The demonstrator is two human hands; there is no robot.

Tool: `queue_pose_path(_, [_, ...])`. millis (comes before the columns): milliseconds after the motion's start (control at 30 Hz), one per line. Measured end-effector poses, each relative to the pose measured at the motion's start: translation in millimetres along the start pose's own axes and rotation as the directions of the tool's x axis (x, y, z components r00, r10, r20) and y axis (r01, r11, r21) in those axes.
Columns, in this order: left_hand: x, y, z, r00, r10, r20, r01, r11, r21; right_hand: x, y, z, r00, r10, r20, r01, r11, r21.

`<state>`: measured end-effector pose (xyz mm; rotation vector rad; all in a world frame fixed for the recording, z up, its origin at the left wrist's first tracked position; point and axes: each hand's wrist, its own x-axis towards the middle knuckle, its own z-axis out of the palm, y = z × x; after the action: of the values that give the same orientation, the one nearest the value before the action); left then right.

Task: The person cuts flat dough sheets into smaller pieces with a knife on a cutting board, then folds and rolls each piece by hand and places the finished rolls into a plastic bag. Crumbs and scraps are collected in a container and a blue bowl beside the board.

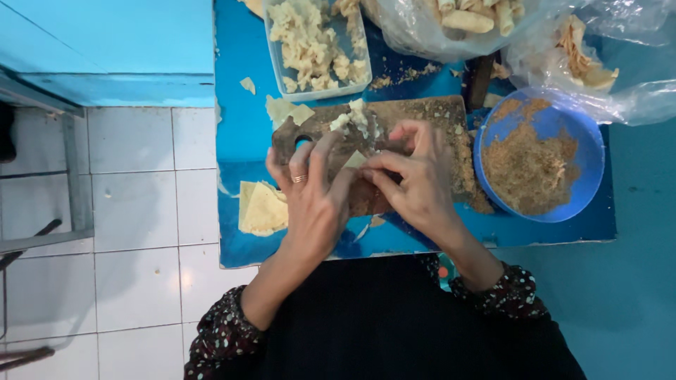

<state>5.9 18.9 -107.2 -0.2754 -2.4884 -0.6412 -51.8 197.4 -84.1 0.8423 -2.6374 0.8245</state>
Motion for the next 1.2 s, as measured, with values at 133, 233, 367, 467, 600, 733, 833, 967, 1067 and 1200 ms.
queue_pose_path(133, [2,1,2,1.0,0.011,0.02,-0.012,0.998,0.06,0,-7,-1,0.999,0.04,-0.025,-0.038,0.998,0.058])
queue_pose_path(233, [2,1,-1,0.996,0.017,0.09,-0.023,0.998,0.064,3,-15,-1,1.0,-0.026,-0.005,0.026,0.992,-0.12])
queue_pose_path(367, [2,3,-12,0.997,-0.043,0.064,0.037,0.995,0.092,15,-17,5,0.991,-0.131,0.001,0.124,0.942,-0.311])
queue_pose_path(467, [-11,6,-30,0.988,-0.153,0.024,0.148,0.98,0.132,25,-15,11,0.985,-0.171,0.003,0.158,0.903,-0.4])
queue_pose_path(600, [-28,3,-46,0.955,-0.274,-0.117,0.283,0.956,0.072,42,-17,21,0.99,-0.137,0.033,0.135,0.864,-0.484])
queue_pose_path(733, [-42,-8,-55,0.927,-0.351,-0.133,0.36,0.932,0.045,51,-13,3,0.996,-0.057,0.074,0.079,0.938,-0.337])
queue_pose_path(833, [-50,-23,-66,0.902,-0.389,-0.187,0.41,0.908,0.088,46,-9,-21,0.986,-0.078,0.145,0.104,0.979,-0.177])
queue_pose_path(967, [-57,-36,-75,0.887,-0.437,-0.15,0.442,0.897,0.0,34,-25,-18,0.968,-0.193,0.159,0.222,0.957,-0.187])
queue_pose_path(1067, [-59,-44,-80,0.885,-0.457,-0.089,0.459,0.888,0.002,26,-34,-24,0.951,-0.245,0.19,0.26,0.964,-0.059])
queue_pose_path(1200, [-60,-53,-83,0.877,-0.479,0.051,0.48,0.877,-0.009,27,-10,-68,0.965,-0.111,0.239,0.067,0.98,0.186])
